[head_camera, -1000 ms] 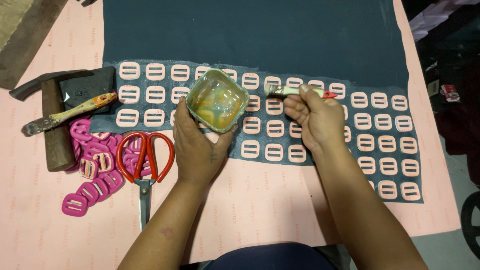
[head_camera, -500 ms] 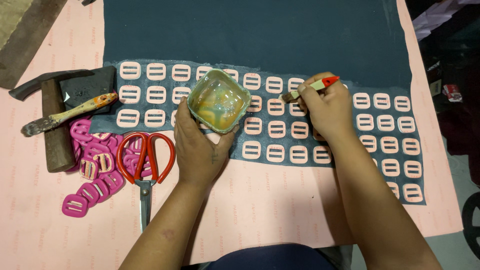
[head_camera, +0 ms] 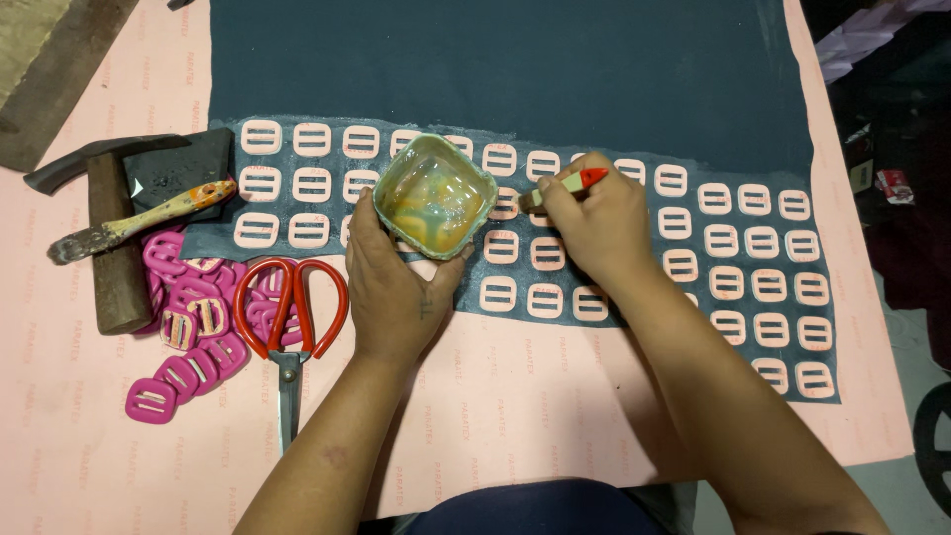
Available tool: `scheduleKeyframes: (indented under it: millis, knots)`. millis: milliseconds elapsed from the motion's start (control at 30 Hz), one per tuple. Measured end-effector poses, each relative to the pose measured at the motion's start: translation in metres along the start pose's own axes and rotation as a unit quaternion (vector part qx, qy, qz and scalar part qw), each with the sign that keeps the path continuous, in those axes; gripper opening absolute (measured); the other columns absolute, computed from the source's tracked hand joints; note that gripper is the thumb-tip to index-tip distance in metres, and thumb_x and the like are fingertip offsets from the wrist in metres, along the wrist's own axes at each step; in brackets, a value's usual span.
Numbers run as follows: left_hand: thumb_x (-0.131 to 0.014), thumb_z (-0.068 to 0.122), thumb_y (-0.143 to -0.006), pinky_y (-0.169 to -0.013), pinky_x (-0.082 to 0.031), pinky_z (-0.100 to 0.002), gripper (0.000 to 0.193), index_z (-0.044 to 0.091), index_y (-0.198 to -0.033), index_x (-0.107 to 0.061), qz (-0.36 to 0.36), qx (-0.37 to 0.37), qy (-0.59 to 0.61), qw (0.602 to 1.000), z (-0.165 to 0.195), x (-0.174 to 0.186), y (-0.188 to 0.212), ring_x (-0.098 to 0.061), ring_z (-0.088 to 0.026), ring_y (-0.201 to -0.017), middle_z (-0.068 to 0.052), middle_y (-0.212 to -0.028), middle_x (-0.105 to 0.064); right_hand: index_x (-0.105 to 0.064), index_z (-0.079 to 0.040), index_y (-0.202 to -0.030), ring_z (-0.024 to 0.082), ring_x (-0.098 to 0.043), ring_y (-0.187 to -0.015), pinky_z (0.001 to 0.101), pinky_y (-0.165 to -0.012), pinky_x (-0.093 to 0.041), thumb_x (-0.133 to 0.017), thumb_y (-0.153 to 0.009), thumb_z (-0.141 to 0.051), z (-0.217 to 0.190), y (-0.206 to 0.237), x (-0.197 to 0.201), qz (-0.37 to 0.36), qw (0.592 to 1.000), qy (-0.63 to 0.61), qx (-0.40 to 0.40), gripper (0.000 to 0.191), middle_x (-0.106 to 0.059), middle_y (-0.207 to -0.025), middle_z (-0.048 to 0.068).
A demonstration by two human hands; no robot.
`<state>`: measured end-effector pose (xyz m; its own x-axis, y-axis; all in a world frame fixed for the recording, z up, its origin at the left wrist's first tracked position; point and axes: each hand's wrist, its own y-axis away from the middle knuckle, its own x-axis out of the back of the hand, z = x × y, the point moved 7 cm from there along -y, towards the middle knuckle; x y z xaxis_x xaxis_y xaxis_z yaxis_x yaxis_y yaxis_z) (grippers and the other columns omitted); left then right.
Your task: The person paints rows of small white plastic buckles arranged on a dark sheet using a small brush and a container of yellowish liquid. The person repeatedly dips the brush and applies the liquid to each buckle in sequence.
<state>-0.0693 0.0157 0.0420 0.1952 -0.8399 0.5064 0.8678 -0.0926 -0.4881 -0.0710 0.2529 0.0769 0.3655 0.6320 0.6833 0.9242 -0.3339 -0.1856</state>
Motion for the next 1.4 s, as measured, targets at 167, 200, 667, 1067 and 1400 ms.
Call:
scheduleKeyframes:
  millis: [167,200,667,1067,1400]
  knots:
    - [-0.089,0.029,-0.08,-0.108,-0.042,-0.051,0.106,-0.005,-0.152,-0.02,-0.011,0.018,-0.009,1.0,-0.006,-0.006,-0.006,-0.051,-0.044,-0.128,-0.027,-0.139,-0.048,-0.069,-0.004,-0.09,0.019,-0.069,-0.063,0.033,-0.058,-0.053,-0.069,-0.094,-0.026,0.005,0.017,0.004,0.011,0.998,0.063,0.01,0.022,-0.073,-0.074,0.008]
    - [-0.089,0.03,-0.08,-0.107,-0.043,-0.051,0.106,-0.004,-0.152,-0.02,-0.012,0.016,-0.008,1.0,-0.008,-0.007,-0.007,-0.052,-0.043,-0.128,-0.027,-0.138,-0.048,-0.068,-0.005,-0.092,0.018,-0.069,-0.062,0.0325,-0.059,-0.053,-0.068,-0.095,-0.026,0.01,0.017,0.009,0.011,0.998,0.055,-0.01,0.021,-0.072,-0.073,0.008]
    - [-0.088,0.027,-0.089,-0.114,-0.044,-0.049,0.104,0.0,-0.157,-0.014,0.068,-0.088,0.012,0.994,-0.028,-0.007,-0.018,-0.051,-0.043,-0.135,-0.027,-0.146,-0.045,-0.061,0.002,-0.111,0.016,-0.066,-0.065,0.0313,-0.064,-0.058,-0.062,-0.104,-0.017,0.11,0.109,0.04,0.125,0.907,-0.372,-0.154,0.02,-0.07,-0.081,0.011]
    - [-0.085,0.019,-0.087,-0.118,-0.044,-0.048,0.102,0.005,-0.158,-0.013,0.016,-0.117,0.059,0.991,0.002,0.007,0.016,-0.049,-0.042,-0.14,-0.028,-0.151,-0.04,-0.064,0.005,-0.117,0.02,-0.073,-0.098,0.0329,-0.088,-0.061,-0.064,-0.097,-0.002,0.032,0.13,0.063,0.042,0.897,-0.44,0.005,0.021,-0.068,-0.111,0.014]
    - [-0.089,0.018,-0.077,-0.117,-0.041,-0.047,0.106,0.009,-0.157,-0.021,-0.069,-0.169,0.08,0.98,0.042,-0.005,0.053,-0.047,-0.038,-0.141,-0.021,-0.153,-0.043,-0.075,-0.004,-0.108,0.016,-0.074,-0.087,0.0258,-0.074,-0.059,-0.078,-0.088,-0.011,-0.049,0.112,0.03,-0.015,0.982,-0.061,0.176,0.022,-0.076,-0.101,0.009]
